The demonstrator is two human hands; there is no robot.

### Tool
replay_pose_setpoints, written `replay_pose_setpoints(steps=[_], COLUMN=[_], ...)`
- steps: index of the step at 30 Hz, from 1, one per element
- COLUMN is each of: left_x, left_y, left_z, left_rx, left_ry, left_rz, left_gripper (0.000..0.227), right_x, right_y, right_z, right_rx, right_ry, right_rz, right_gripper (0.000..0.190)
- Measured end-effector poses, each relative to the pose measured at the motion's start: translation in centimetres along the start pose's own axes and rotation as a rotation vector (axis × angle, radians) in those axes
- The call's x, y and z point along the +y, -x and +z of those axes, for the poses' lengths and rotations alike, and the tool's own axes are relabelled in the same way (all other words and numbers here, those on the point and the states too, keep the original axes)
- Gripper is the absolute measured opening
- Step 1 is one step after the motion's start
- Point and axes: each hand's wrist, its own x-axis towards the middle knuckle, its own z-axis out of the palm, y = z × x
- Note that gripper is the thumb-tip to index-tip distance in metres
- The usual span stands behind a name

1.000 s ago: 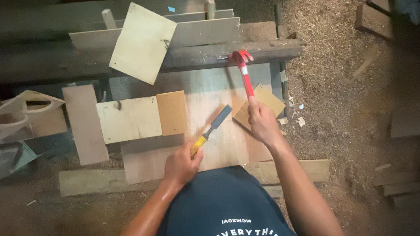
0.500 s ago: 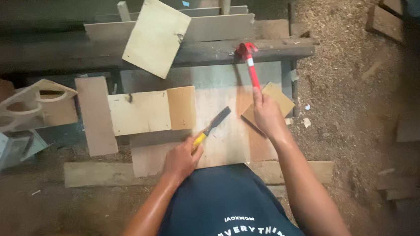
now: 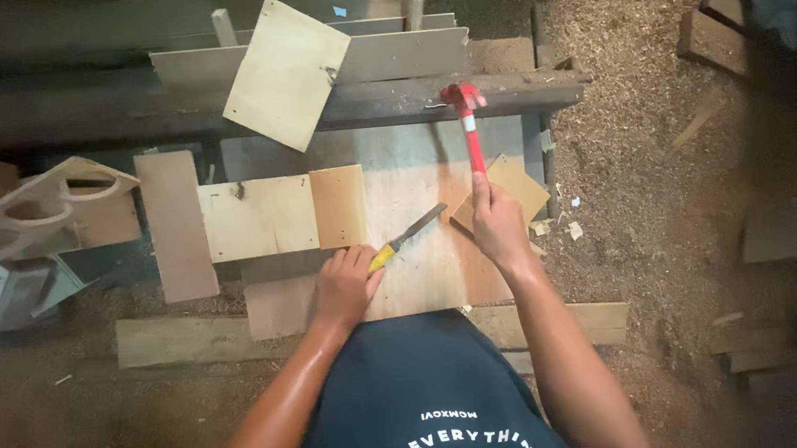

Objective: The person assembles small wooden boxes by hammering nails into pre-drilled holes. They use a hammer and a chisel to drive nails and adjust pieces, then fit the panels together to form box shapes.

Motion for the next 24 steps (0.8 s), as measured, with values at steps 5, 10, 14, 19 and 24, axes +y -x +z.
replay_pose_setpoints(steps=[5, 10, 14, 19, 24], left_x=[0.1, 0.0, -0.3, -0.1, 0.3], left_y=[0.0, 0.0, 0.1, -0.2, 0.3], left_z=[-0.2, -0.1, -0.3, -0.5, -1.3], left_rx=[-0.020, -0.028, -0.011, -0.026, -0.302], left_ry=[0.065, 0.061, 0.118, 0.264, 0.364], left_rz=[-0.029, -0.042, -0.031, -0.101, -0.418], left_gripper=[0.034, 0.033, 0.033, 0.033, 0.043], right_x=[-1.0, -1.4, -1.3, -0.3, 0.0], right_y=[-0.1, 0.8, 0.3, -0.6, -0.6], right_z=[-0.4, -0.5, 0.9, 1.5, 1.1], right_rx=[-0.023, 0.050, -0.016, -0.068, -0.128], right_ry=[0.009, -0.060, -0.005, -0.073, -0.259], right_rz=[0.040, -0.074, -0.003, 0.055, 0.175], right_gripper=[0.060, 0.060, 0.059, 0.062, 0.058])
